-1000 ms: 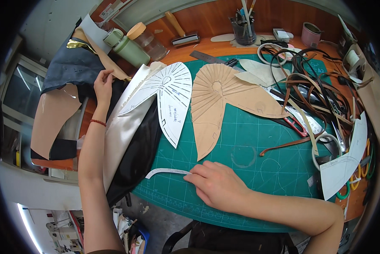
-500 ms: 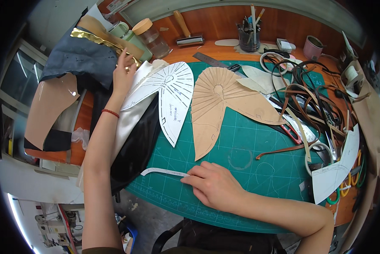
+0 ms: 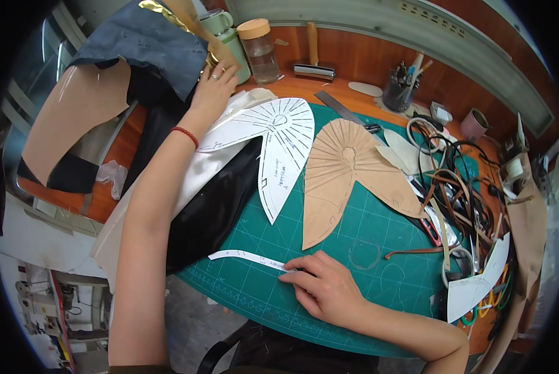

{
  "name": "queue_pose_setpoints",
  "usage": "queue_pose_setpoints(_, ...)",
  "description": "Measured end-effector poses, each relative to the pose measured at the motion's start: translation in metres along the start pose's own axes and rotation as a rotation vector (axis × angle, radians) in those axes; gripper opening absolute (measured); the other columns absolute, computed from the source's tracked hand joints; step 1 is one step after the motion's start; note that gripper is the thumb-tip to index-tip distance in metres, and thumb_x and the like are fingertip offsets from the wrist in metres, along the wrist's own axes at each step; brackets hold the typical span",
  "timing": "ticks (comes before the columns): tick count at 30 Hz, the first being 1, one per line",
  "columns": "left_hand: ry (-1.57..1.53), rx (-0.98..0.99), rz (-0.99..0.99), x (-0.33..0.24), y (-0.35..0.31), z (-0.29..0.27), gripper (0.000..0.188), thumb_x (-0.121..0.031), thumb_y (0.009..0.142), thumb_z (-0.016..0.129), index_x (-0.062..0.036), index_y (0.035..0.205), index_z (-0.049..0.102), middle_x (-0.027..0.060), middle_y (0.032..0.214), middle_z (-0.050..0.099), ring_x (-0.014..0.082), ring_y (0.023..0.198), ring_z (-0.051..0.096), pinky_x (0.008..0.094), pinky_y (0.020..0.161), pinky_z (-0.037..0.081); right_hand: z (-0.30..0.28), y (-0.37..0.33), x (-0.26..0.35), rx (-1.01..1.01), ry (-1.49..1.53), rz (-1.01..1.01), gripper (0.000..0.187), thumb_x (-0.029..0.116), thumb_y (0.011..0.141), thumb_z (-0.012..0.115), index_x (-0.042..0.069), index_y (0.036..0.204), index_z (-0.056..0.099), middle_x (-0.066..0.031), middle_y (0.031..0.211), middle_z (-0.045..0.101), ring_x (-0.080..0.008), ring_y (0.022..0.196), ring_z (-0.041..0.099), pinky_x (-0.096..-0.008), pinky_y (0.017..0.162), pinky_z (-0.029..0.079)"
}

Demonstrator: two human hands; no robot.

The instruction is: The person aligns a curved paper template on a piece of brown fabric and traces its outline with a pen. They then use scissors to cut the fabric along the marked line, separating the shaped piece from the main roll.

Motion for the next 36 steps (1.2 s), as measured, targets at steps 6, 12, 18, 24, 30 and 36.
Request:
queue_pose_setpoints(6, 0.053, 0.044, -0.081, 0.002, -0.001, 0.019, 0.024, -0.014, 0.087, 0.052, -0.0104, 0.109, 0.061, 0.0054, 0.114, 0.059, 0.0258, 0.126, 0.043, 0.0460, 0.110, 0.028, 0.001, 0.002, -0.003, 0.043, 0.047, 0.048, 0.033, -0.004, 0.073, 0.064, 0.007, 0.103, 0.067, -0.0079, 0.107, 0.062, -0.0244, 0.086, 0.058, -0.0333, 0.071, 0.049)
queue_pose_setpoints(12, -0.257, -0.329, -0.259, 0.020, -0.013, -0.010, 0.008, -0.007, 0.077, 0.060, -0.0097, 0.079, 0.067, 0.0047, 0.095, 0.059, 0.0228, 0.108, 0.051, 0.0402, 0.097, 0.036, -0.021, 0.004, -0.001, -0.015, 0.097, 0.256, 0.035, -0.005, 0.077, 0.062, 0.005, 0.111, 0.064, -0.0103, 0.111, 0.063, -0.0253, 0.095, 0.060, -0.0312, 0.077, 0.048)
queue_pose_setpoints(18, -0.549, -0.642, -0.458, 0.063, -0.051, -0.027, 0.012, -0.001, 0.072, 0.060, -0.0111, 0.066, 0.061, -0.0003, 0.085, 0.061, 0.0229, 0.103, 0.053, 0.0390, 0.089, 0.038, -0.072, 0.166, -0.033, -0.049, -0.126, 0.053, 0.025, 0.002, 0.087, 0.054, 0.000, 0.111, 0.060, -0.0104, 0.108, 0.064, -0.0180, 0.095, 0.060, -0.0287, 0.079, 0.048)
queue_pose_setpoints(24, -0.689, -0.836, -0.595, 0.069, -0.052, -0.031, 0.014, 0.001, 0.070, 0.056, -0.0108, 0.063, 0.058, 0.0005, 0.080, 0.060, 0.0250, 0.095, 0.054, 0.0391, 0.081, 0.041, -0.079, 0.349, -0.117, -0.283, -0.214, 0.137, 0.040, 0.020, 0.082, 0.059, 0.000, 0.116, 0.061, -0.0173, 0.115, 0.065, -0.0260, 0.095, 0.066, -0.0337, 0.084, 0.051)
queue_pose_setpoints(30, -0.755, -0.997, -0.760, 0.089, -0.074, -0.027, 0.014, 0.003, 0.071, 0.050, -0.0071, 0.063, 0.055, 0.0077, 0.075, 0.058, 0.0314, 0.082, 0.052, 0.0407, 0.073, 0.043, -0.062, 0.430, -0.152, -0.520, -0.267, 0.349, 0.061, 0.030, 0.072, 0.071, -0.007, 0.117, 0.051, -0.0219, 0.112, 0.063, -0.0321, 0.099, 0.064, -0.0363, 0.084, 0.053)
queue_pose_setpoints(36, -0.847, -1.069, -0.873, 0.100, -0.089, -0.024, 0.014, 0.004, 0.071, 0.045, -0.0048, 0.062, 0.050, 0.0104, 0.071, 0.055, 0.0335, 0.075, 0.050, 0.0425, 0.070, 0.042, -0.043, 0.436, -0.143, -0.273, -0.279, 0.327, 0.053, 0.038, 0.070, 0.075, -0.002, 0.103, 0.066, -0.0164, 0.092, 0.070, -0.0287, 0.088, 0.068, -0.0380, 0.077, 0.053)
Point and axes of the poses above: each hand's wrist, its own y-axis towards the middle knuckle, its own z-axis out of the palm, x = y × z, the point moved 10 cm from there along y, towards the middle knuckle
